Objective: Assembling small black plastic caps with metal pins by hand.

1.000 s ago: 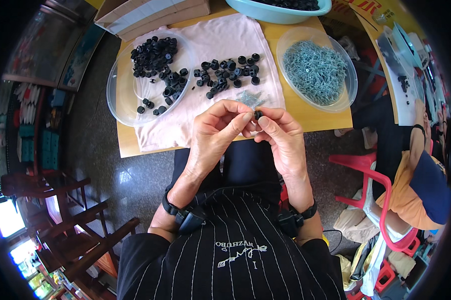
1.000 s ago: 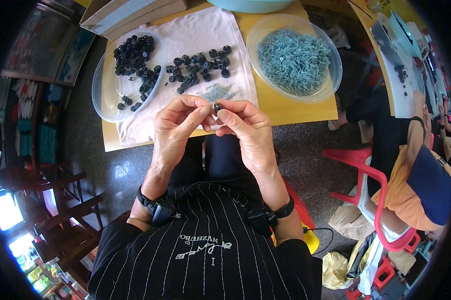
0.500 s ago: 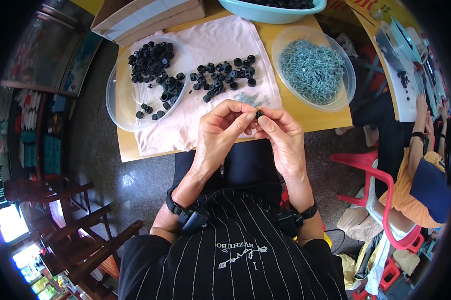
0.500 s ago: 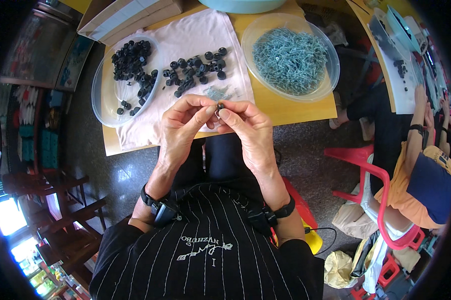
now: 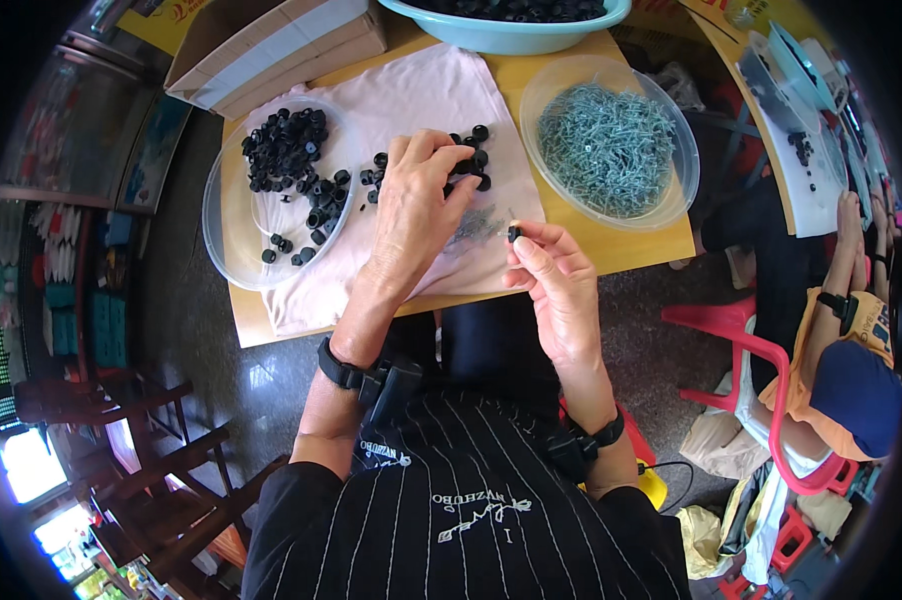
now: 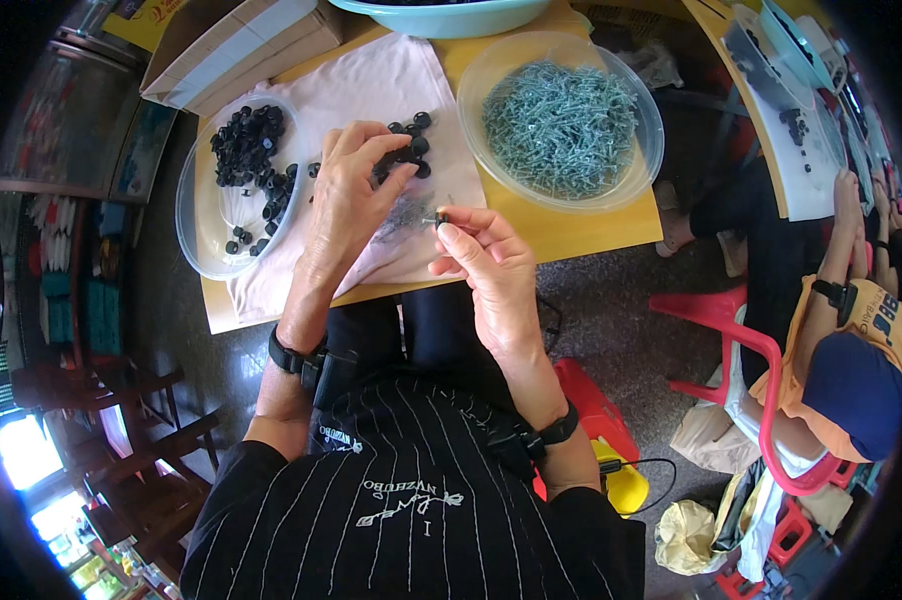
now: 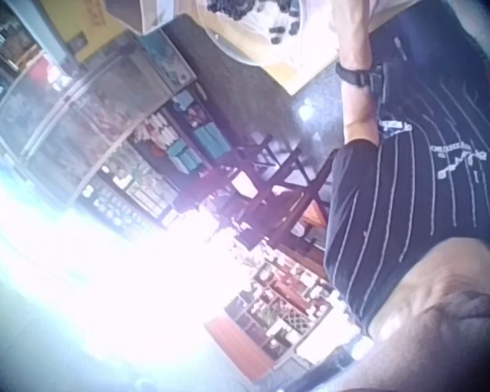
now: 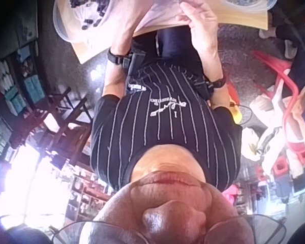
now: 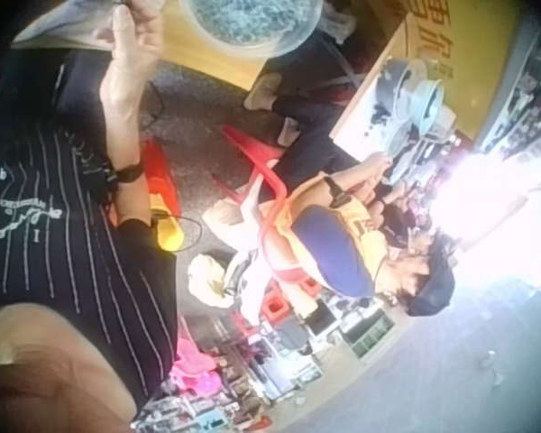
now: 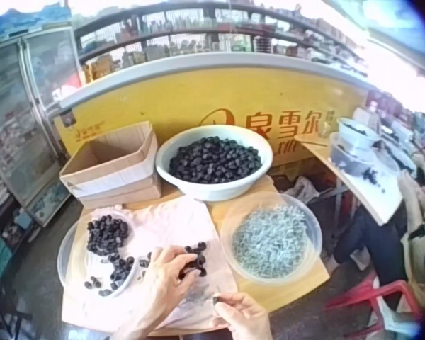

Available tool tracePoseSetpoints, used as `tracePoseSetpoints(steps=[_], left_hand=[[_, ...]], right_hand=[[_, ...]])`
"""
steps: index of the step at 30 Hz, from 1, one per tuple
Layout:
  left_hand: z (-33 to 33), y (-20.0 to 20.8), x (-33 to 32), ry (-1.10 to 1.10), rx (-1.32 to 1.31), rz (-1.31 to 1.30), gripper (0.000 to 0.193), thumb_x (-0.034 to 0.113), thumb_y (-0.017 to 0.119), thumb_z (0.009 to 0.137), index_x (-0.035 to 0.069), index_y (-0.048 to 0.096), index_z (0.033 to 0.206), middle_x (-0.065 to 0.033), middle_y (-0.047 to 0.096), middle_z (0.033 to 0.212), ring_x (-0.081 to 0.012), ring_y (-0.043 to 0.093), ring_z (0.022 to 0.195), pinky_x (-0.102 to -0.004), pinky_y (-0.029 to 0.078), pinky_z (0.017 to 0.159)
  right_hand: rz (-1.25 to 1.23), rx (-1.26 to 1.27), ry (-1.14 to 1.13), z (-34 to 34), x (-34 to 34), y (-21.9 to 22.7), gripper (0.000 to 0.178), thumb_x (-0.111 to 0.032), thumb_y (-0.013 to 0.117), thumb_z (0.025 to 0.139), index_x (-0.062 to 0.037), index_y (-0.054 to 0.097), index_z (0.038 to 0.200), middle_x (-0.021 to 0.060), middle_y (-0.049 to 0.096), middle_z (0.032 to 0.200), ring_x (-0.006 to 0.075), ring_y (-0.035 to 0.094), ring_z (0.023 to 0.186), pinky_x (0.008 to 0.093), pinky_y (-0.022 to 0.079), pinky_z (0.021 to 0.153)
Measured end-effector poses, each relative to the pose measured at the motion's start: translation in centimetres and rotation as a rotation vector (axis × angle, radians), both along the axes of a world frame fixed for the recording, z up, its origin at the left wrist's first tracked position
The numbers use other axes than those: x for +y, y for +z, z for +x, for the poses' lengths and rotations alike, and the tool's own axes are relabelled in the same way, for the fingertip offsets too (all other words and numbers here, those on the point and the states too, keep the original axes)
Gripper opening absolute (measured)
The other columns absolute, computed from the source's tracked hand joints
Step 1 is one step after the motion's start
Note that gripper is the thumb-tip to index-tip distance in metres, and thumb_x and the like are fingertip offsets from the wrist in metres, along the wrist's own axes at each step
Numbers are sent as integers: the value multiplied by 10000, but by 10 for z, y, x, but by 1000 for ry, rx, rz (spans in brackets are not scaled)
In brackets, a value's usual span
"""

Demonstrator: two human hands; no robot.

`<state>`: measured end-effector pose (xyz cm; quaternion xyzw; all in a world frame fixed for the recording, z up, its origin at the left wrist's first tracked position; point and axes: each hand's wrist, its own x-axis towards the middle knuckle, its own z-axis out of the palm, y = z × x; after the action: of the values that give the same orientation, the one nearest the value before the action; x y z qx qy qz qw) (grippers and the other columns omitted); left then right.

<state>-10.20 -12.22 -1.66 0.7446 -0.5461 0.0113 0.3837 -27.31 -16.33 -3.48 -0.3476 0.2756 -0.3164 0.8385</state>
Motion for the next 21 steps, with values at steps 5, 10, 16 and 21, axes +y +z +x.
tracePoseSetpoints(steps=[5,10,16,21], left_hand=[[2,-3,-1,13,-19,23,242,55,711,705,22,667,941,-94,580,978,-296,511,933,-373,456,800],[-8,10,10,-54,160,-91,204,61,711,734,17,644,922,-89,605,979,-236,558,841,-314,470,742],[-15,4,47,-190,626,-136,233,57,713,784,3,612,987,-56,616,980,-114,560,808,-249,465,718],[-36,10,59,-233,1112,-241,205,13,660,852,-17,582,1040,-48,608,983,-113,592,911,-248,483,819]], right_hand=[[-16,-16,44,-2,0,-1,208,-80,653,880,-17,625,1076,17,618,921,60,578,783,214,521,670],[-93,-2,32,-5,1,3,202,-64,641,885,-21,619,1081,34,618,956,69,577,803,213,519,680],[-621,-6,8,4,1,33,205,-8,607,890,8,580,1092,70,605,1104,101,595,884,233,522,753],[-627,-12,125,7,5,28,204,-55,586,923,14,537,1108,100,615,1095,125,607,950,253,520,770]])
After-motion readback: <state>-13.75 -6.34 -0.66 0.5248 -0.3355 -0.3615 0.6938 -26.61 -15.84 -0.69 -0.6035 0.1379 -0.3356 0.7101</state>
